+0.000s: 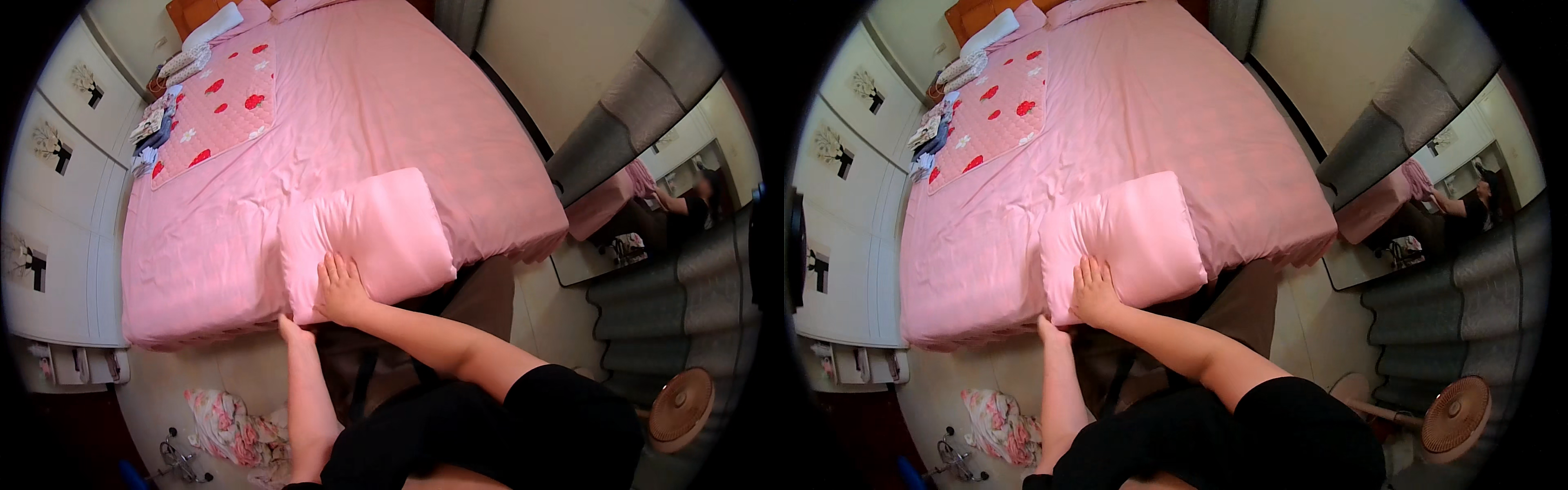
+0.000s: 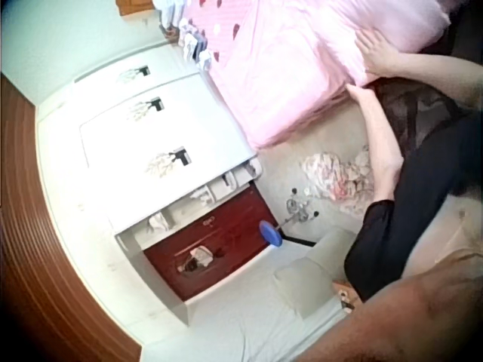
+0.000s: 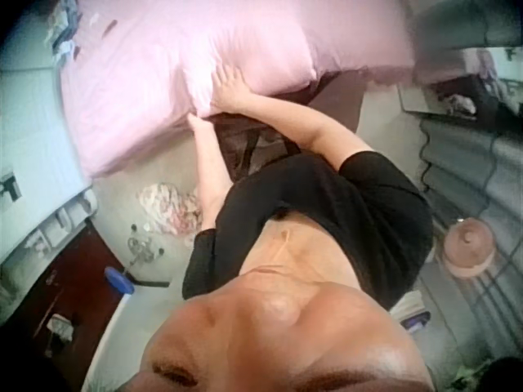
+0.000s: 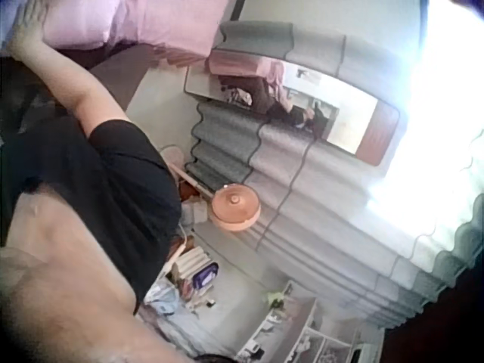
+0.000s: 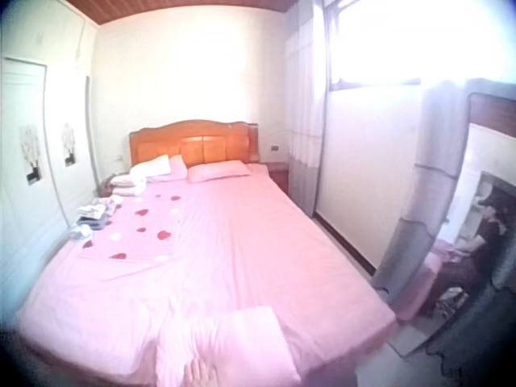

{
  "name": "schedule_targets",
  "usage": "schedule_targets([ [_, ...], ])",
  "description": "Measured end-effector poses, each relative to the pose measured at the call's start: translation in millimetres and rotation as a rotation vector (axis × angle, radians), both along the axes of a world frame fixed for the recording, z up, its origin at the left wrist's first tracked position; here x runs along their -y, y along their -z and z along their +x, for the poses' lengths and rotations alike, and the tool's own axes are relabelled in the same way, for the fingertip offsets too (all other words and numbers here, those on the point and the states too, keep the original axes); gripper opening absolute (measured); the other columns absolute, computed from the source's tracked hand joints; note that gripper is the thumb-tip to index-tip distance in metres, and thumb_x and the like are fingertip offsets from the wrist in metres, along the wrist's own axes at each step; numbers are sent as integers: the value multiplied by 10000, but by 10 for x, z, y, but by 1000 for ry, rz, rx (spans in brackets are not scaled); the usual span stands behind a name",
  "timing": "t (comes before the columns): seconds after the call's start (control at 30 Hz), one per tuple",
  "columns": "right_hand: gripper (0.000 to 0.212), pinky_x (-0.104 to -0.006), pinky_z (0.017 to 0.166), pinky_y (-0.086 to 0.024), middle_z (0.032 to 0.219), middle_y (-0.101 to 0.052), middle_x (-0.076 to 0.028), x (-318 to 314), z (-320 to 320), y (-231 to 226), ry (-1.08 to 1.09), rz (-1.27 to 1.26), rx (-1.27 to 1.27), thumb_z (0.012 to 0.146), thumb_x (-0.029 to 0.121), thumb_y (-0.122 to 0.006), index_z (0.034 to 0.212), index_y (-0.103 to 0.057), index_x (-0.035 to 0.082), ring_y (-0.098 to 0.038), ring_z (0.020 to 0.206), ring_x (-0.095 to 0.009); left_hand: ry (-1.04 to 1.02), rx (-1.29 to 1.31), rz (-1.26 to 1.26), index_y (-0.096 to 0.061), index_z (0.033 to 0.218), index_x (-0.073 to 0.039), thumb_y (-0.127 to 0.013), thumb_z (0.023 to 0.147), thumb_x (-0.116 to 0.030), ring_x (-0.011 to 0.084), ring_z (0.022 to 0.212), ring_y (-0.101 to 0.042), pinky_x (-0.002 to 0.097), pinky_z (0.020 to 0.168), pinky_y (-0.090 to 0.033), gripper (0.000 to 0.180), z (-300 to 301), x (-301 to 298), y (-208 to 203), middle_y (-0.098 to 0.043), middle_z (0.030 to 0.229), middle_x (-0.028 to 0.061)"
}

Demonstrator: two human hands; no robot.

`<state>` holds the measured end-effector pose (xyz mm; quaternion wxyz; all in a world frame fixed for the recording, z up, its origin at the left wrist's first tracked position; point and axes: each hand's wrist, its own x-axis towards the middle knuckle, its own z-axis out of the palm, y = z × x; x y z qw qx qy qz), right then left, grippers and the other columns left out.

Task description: The person folds a pink bedsheet on a bed. They smooth the sheet, fold it in half multiple times, and roll it into a compact bundle. Finally, they lift the folded sheet and place it on a stack of other folded linens at the head of the bed.

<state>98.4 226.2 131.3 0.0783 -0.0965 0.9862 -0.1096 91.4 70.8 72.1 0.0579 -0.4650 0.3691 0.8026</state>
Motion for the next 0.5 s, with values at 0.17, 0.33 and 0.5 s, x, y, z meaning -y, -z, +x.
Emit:
schedule_targets([
  [0.17,601,-531,1040,-373,1414,-481,-210,-27,-149,129,-25,-67,-122,879,360,-590,1333,-494,-20,-457,1314,-340,378,-785,-1239,-544,1323,-16,-489,945,-234,310,1285,-497,439,1084,-376,440,-668,-210,-248,-519,1398,178],
  [0.33,356,-546,1006,-395,1172,-659,-105,-901,-847,-476,78,-51,86,874,250,-567,1172,-630,65,-589,1148,-299,1252,-541,-1836,-453,1461,-200,-528,951,-348,260,1455,-298,604,1162,-155,536,-563,-782,-510,-363,1564,49],
  [0.5,628,-602,1133,-210,1498,-439,-138,-1517,-717,-218,304,-35,-328,889,394,-583,1408,-470,58,-332,1428,-311,1212,-633,-1860,-412,1489,-228,-518,941,-386,249,1489,-227,641,1166,-75,581,-480,-744,-349,-314,1595,16],
])
